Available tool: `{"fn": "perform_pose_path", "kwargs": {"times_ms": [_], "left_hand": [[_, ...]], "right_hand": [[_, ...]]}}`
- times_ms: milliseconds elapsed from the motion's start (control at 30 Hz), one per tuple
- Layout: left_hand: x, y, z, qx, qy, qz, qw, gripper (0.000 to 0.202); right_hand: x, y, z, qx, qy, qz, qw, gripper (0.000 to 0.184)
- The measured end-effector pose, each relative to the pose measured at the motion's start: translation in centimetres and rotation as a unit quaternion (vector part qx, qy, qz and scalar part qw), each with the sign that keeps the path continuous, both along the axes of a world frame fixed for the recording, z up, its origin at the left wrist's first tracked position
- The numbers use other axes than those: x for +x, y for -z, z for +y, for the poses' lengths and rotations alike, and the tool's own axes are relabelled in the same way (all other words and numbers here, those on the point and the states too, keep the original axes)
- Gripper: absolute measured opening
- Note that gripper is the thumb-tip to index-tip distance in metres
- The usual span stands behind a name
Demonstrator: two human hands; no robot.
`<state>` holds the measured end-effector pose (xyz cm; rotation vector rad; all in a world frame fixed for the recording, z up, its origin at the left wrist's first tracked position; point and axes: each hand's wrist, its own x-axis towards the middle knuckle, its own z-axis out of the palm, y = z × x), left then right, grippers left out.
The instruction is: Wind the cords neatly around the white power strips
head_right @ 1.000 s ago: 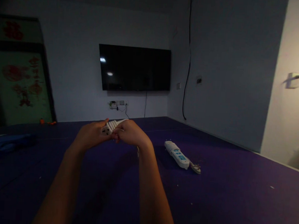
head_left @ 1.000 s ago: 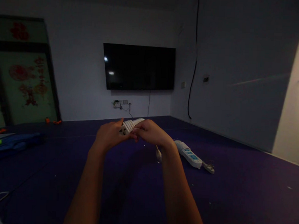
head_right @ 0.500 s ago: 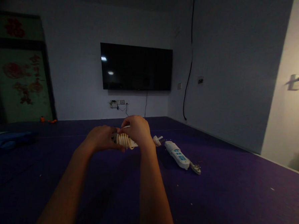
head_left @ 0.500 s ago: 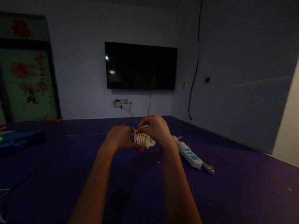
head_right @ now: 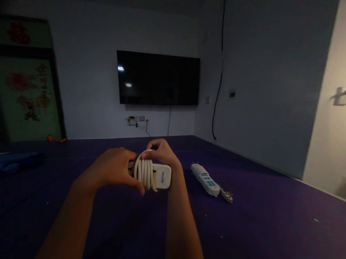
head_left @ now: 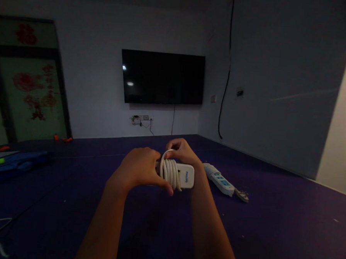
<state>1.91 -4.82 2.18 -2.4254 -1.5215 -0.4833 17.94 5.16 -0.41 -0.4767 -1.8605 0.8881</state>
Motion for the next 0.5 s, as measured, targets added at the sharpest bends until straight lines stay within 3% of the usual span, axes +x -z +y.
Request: {"fn": "perform_pose_path", "kwargs": {"times_ms": [133, 300, 500], "left_hand": [[0.1, -0.3, -0.9, -0.059, 0.068, -0.055, 0.994, 0.062], [-0.1, -0.4, -1.1, -0.108, 0.183, -0.145, 0.966, 0.062], [-0.3, -0.3, -0.6, -0.096, 0.2, -0.153, 0.963, 0.048]], "right_hand": [[-1.1, 1.1, 0.2, -0.024, -0.104, 0.092, 0.99, 0.048], [-3.2, 2.3, -1.5, -0.043, -0.12, 0.239, 0.963, 0.042], [-4.5, 2.6, -0.9, -0.052, -0.141, 0.274, 0.95, 0.043]]}}
